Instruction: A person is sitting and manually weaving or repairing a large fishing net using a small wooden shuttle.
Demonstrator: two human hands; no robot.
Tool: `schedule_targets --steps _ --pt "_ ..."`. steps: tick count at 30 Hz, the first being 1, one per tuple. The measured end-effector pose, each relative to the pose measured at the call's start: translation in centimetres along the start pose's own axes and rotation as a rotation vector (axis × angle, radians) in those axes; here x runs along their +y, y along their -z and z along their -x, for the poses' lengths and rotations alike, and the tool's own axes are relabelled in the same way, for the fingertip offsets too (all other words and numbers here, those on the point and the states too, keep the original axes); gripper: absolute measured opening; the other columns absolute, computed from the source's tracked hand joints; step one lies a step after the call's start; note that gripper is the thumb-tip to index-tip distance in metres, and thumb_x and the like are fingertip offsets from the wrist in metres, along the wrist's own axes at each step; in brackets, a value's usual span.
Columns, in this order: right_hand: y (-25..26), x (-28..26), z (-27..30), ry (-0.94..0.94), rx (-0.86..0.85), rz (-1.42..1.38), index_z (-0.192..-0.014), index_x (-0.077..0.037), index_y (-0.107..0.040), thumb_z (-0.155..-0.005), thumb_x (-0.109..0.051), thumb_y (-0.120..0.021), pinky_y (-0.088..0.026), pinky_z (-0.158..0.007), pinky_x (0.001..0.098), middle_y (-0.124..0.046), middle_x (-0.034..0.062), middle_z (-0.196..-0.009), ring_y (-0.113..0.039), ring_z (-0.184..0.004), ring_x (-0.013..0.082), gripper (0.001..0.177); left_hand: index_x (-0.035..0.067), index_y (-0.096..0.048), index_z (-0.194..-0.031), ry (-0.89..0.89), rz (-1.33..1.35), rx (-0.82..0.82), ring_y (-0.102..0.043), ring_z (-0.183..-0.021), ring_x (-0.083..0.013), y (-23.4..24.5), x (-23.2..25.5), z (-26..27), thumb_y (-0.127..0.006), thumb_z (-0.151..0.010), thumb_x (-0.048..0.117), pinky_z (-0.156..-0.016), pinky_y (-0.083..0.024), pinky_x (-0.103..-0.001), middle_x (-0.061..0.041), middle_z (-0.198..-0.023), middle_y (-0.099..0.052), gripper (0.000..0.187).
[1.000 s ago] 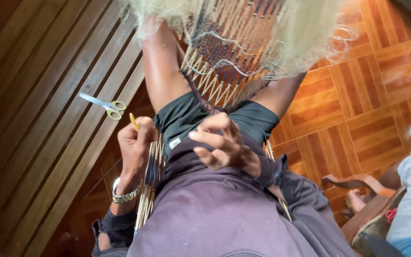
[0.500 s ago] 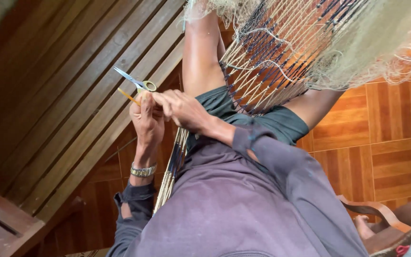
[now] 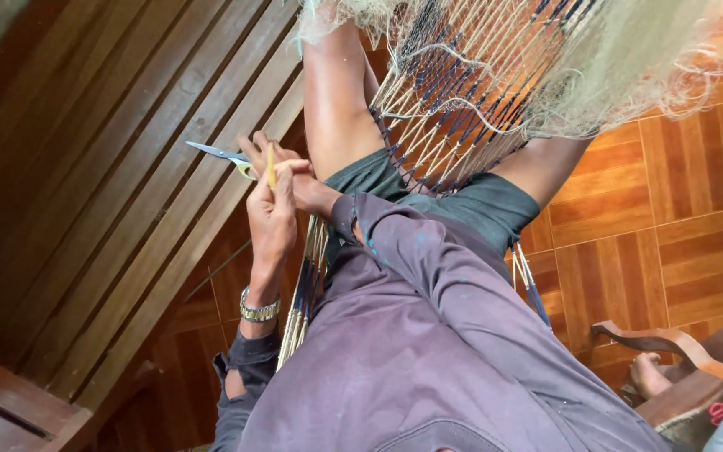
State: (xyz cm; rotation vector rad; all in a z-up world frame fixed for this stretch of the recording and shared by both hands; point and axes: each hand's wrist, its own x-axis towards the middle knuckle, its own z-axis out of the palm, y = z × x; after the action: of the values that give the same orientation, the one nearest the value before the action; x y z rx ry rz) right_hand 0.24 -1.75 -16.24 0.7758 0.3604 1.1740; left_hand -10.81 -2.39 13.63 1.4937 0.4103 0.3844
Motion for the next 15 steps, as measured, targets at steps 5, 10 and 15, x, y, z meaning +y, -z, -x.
schedule_targets --steps 5,10,15 --pt "-1.8 0.3 0.7 -0.151 0.078 0.855 -0.151 -0.017 -0.039 -0.112 -0.030 -0.040 -0.019 -0.113 0.0315 -0.022 0.0027 -0.145 -0.021 -0.132 0.0123 0.041 0.019 -0.074 -0.118 0.145 -0.466 -0.163 -0.069 -0.083 -0.0289 -0.3 1.3 0.0 -0.050 -0.109 0.028 -0.083 -0.054 -0.048 -0.015 -0.096 -0.076 0.028" --pt "-5.6 0.9 2.6 -0.273 0.144 1.637 -0.138 -0.014 -0.049 -0.107 -0.024 -0.051 -0.031 -0.095 0.0236 -0.036 0.0014 -0.117 -0.035 -0.106 0.0084 0.033 0.029 -0.078 -0.112 0.086 -0.654 -0.215 -0.068 -0.068 -0.0411 0.2 -0.6 -0.1 -0.060 -0.102 0.040 -0.065 -0.051 -0.049 -0.020 -0.068 -0.067 0.023" --pt "-6.9 2.3 4.7 -0.363 0.255 2.426 -0.125 -0.011 -0.060 -0.102 -0.018 -0.062 -0.043 -0.077 0.0156 -0.051 0.0001 -0.089 -0.048 -0.080 0.0044 0.024 0.021 -0.080 -0.102 -0.062 -0.502 -0.153 -0.071 -0.068 -0.0339 -0.7 1.1 -0.1 -0.070 -0.098 0.024 -0.067 -0.055 -0.040 -0.017 -0.075 -0.073 0.011"
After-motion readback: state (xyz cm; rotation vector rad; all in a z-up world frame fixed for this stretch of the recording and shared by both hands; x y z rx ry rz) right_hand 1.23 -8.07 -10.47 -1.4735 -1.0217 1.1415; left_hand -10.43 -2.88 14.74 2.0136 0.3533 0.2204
